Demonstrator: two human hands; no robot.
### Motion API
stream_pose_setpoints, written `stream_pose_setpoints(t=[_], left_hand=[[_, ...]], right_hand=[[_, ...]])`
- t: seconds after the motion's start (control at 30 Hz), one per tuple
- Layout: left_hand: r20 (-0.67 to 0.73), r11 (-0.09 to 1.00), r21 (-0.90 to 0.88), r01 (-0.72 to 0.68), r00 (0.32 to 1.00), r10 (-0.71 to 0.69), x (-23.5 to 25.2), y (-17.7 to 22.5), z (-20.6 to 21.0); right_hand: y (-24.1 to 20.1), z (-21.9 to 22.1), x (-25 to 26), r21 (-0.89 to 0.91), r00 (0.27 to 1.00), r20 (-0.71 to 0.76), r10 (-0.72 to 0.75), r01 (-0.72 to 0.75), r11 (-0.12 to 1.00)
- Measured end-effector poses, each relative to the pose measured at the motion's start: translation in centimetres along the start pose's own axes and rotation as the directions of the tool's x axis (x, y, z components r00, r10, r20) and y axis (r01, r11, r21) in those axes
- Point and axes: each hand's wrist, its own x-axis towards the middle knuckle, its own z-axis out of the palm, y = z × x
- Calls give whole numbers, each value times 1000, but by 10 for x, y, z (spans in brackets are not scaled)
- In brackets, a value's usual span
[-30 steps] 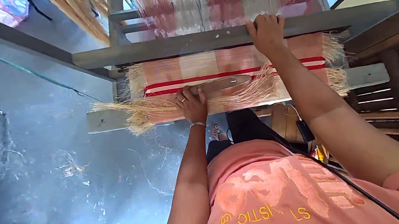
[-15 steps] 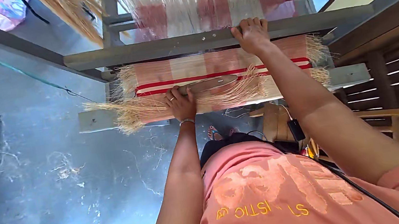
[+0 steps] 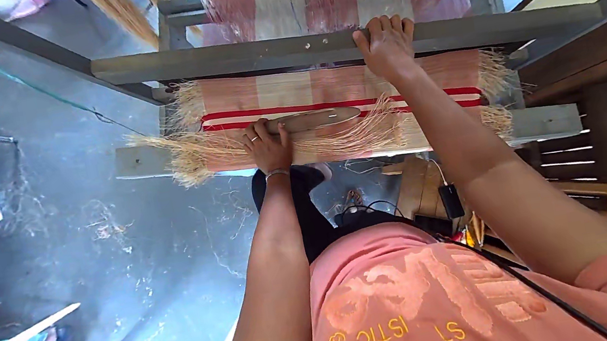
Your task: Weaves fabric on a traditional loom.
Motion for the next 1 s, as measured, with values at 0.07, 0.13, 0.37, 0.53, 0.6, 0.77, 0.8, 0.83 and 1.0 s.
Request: stream_pose_setpoints(t=[0.07, 0.13, 0.37, 0.53, 0.6, 0.77, 0.8, 0.83, 1.0], left_hand=[[3, 1000, 7, 6, 1000, -6, 0, 0, 1], [1, 1000, 6, 6, 1000, -6, 0, 2, 0], [-72, 999, -30, -26, 997, 24, -2, 0, 1], [-74, 999, -47, -27, 997, 24, -2, 1, -1], [-50, 998, -57, -25, 999, 22, -4, 1, -4], [-30, 999, -46, -18, 999, 17, -3, 2, -3], [-31, 998, -53, -15, 999, 13, -4, 2, -2], [-31, 999, -54, -6, 1000, 4, -5, 2, -2], [-9, 997, -76, -9, 1000, 8, -1, 3, -4]], right_hand=[[1, 5, 0, 3, 999, -44, -5, 5, 1000], [3, 7, -1, 13, 997, -82, -8, 9, 1000], [6, 10, 12, 22, 990, -137, -29, 32, 999], [9, 1, 49, 43, 998, -69, -10, 13, 999], [10, 1, 49, 51, 998, -58, -11, 14, 999], [6, 0, -4, 87, 998, -55, 7, -3, 996], [7, -1, -7, 98, 999, -46, 14, -10, 995], [6, -2, -6, 89, 999, -35, 18, -15, 996], [26, -7, -7, 324, 990, -78, -119, 138, 936]])
